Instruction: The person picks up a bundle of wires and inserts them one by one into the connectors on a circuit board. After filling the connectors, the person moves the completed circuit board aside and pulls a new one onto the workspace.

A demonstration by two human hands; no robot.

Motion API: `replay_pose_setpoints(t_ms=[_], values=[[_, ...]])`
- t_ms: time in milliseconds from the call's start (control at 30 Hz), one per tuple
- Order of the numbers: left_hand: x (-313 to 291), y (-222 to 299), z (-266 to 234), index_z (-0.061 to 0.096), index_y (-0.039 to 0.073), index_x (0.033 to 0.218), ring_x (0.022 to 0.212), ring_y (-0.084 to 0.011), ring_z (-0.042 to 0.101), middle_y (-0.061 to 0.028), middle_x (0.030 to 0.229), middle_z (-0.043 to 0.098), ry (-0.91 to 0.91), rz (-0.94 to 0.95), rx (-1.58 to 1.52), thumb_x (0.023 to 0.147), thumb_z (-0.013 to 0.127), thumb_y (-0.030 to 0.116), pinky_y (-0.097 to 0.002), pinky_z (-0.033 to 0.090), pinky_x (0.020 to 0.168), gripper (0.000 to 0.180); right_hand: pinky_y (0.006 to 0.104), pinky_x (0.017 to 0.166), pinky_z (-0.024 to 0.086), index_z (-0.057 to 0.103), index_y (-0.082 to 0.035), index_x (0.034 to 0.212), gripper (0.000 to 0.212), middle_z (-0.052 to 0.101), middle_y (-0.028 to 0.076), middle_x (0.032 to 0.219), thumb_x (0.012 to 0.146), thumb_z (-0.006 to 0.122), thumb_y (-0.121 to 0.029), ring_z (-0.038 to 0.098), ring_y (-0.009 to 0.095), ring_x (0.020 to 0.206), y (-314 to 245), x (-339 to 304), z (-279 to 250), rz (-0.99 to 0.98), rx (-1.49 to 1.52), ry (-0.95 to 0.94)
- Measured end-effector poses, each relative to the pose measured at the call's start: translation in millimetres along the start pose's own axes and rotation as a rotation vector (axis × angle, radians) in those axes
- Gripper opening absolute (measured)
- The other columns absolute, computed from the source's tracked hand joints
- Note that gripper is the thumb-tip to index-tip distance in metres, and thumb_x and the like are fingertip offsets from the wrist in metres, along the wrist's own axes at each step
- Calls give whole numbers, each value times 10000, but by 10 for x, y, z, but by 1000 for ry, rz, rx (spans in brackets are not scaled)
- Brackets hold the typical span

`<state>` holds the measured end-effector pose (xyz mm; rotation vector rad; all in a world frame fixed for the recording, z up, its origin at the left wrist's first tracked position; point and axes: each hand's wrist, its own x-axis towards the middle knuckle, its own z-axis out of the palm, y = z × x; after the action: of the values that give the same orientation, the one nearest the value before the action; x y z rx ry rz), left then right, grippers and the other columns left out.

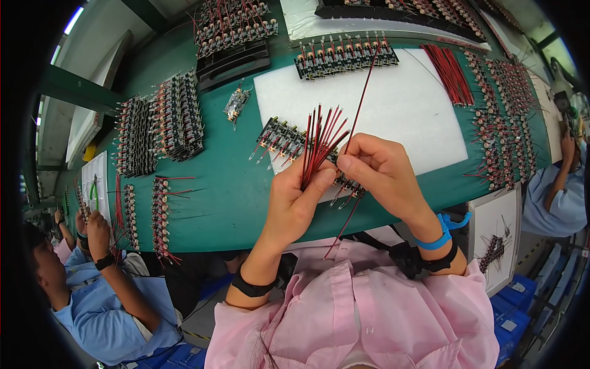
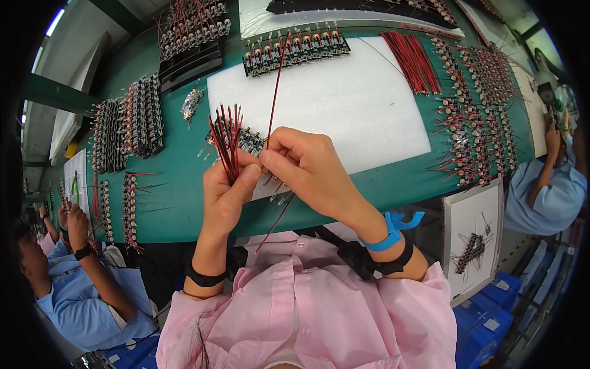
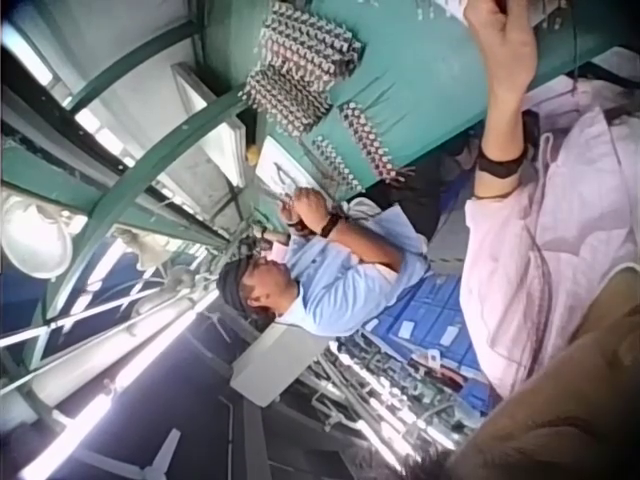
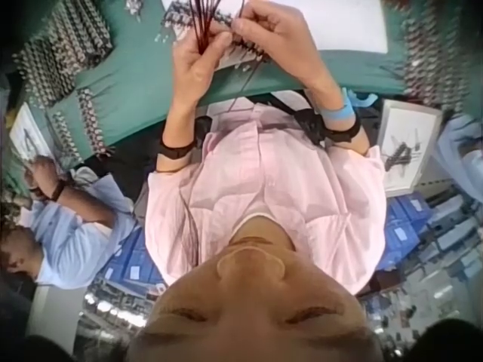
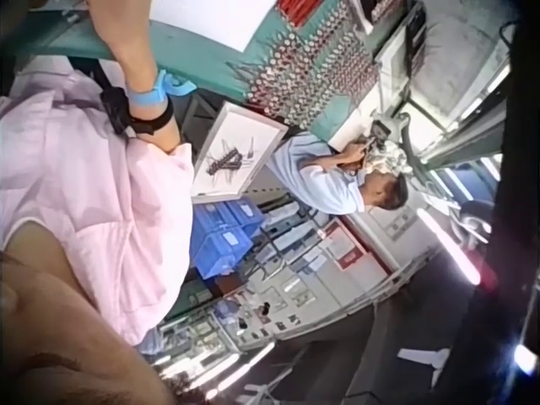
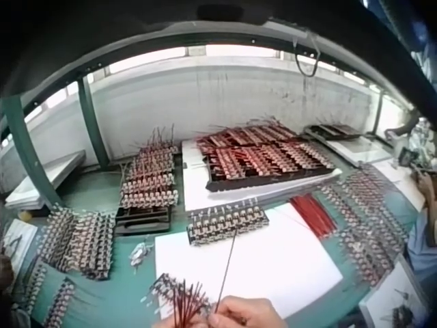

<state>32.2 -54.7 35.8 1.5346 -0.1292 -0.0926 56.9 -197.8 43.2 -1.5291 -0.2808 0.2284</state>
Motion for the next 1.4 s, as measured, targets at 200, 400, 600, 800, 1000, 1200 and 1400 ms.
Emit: replay_pose_setpoints(t_ms=[200, 400, 600, 800, 1000, 1200, 1400], values=[[-28, -8, -89, 522, 1, 799, 560, -38, 361, 26, 629, 454, -67, -83, -40, 786, 509, 112, -172, 292, 494, 113, 169, 483, 329, 456, 16, 708, 116, 480, 0, 654, 786, 483, -66, 398, 22, 567, -101, -22, -45, 119, -70, -112], [-37, -18, -108, 520, -2, 799, 533, -32, 346, 37, 601, 435, -84, -62, 1, 781, 517, 103, -171, 276, 469, 107, 173, 495, 351, 461, 28, 712, 118, 500, 13, 649, 778, 493, -65, 433, 36, 585, -130, -20, -54, 56, -183, -148], [-53, 29, -33, 532, -13, 797, 521, -16, 351, 42, 580, 445, -28, -53, 84, 776, 510, 69, -167, 271, 456, 87, 187, 498, 369, 491, 45, 746, 95, 522, 31, 651, 758, 513, -46, 462, 55, 582, -120, -66, -27, 74, -201, -114], [-59, 19, -4, 530, -17, 751, 470, 3, 311, 56, 564, 435, 25, -35, 52, 764, 506, 22, -158, 212, 417, 47, 196, 504, 367, 527, 49, 769, 85, 530, 39, 652, 724, 536, -22, 461, 68, 567, -84, -121, 6, 11, -193, -31], [-150, -95, -73, 526, -11, 738, 470, -47, 350, -7, 616, 498, 117, 205, 294, 775, 469, 28, -192, 269, 448, 78, 199, 521, 357, 529, 27, 698, 41, 505, 26, 648, 691, 552, -7, 443, 75, 578, 73, -73, -213, -120, -406, 94], [-210, -126, -132, 488, 31, 668, 748, -274, 550, -106, 813, 578, 121, 696, 905, 746, 497, 68, -425, 362, 778, 87, 200, 525, 356, 518, 11, 657, 55, 480, 27, 652, 673, 566, -11, 443, 87, 588, 229, -119, -309, -116, -583, 133], [-238, -269, -90, 449, 47, 625, 923, -279, 522, -120, 899, 571, -11, 642, 897, 754, 505, 131, -515, 239, 875, 164, 199, 516, 356, 515, 16, 660, 59, 476, 30, 651, 674, 562, -16, 446, 88, 581, 271, -102, -289, -123, -597, 132]])
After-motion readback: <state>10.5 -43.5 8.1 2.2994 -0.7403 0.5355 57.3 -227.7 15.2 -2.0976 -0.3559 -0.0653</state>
